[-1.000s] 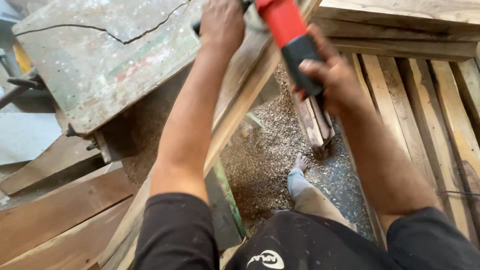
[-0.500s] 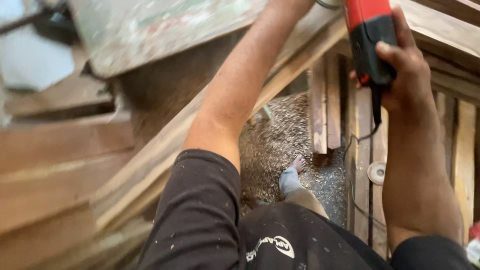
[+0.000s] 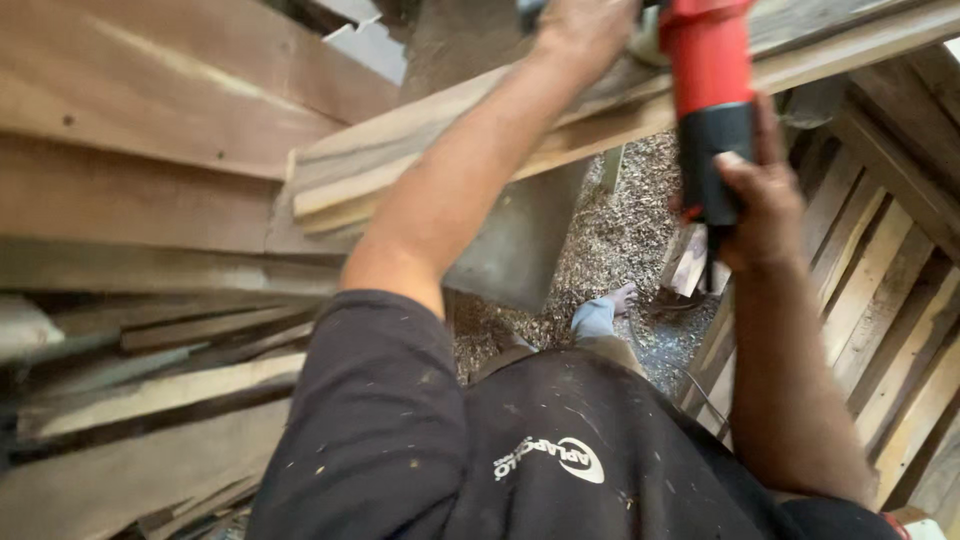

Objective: The person attaches a sanding disc to an angle grinder and then sands the surface of a wooden plank. The person holds the plank with one hand while operating the tool with the other, moving it along the length of the wood.

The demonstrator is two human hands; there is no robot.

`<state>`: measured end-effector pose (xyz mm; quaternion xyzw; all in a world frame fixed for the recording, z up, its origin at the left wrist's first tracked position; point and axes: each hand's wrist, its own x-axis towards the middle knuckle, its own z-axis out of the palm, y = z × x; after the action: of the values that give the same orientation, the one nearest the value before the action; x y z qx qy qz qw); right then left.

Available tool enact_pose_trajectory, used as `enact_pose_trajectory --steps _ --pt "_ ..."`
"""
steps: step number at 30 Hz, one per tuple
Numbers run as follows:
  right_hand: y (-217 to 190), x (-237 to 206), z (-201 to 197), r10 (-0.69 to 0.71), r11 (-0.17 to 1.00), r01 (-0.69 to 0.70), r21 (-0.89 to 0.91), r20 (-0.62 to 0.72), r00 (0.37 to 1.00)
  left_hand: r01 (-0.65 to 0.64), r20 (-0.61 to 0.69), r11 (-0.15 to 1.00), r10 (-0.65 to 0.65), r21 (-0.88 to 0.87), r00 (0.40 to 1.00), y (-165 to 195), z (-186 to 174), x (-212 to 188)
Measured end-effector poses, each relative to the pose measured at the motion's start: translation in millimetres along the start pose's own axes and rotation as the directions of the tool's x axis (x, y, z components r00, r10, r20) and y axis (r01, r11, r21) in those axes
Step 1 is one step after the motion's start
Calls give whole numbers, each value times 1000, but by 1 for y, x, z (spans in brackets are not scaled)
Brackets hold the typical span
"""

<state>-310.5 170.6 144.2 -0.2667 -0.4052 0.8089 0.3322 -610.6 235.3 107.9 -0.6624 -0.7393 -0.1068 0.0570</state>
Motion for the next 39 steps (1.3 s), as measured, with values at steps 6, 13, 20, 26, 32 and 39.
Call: enact_pose_trajectory --steps 6,13,20,26,32,39 --pt "61 -36 111 143 987 -137 -81 75 987 80 -137 955 -42 284 990 -106 -35 -139" --pt "111 -63 200 239 966 -206 -155 237 942 332 88 917 -358 223 930 -179 -84 -278" --pt "132 -51 261 405 912 -340 -229 372 835 475 29 842 -498 257 867 -208 -148 -385" --pt "125 -52 263 428 893 -319 -318 382 819 513 38 805 -547 299 836 -196 -159 -389" --pt "109 -63 238 389 869 -238 -435 301 871 455 21 851 -476 263 879 -173 -143 -365" --pt "73 -67 176 215 870 -101 -483 187 958 317 -2 928 -323 196 946 -120 -110 -275"
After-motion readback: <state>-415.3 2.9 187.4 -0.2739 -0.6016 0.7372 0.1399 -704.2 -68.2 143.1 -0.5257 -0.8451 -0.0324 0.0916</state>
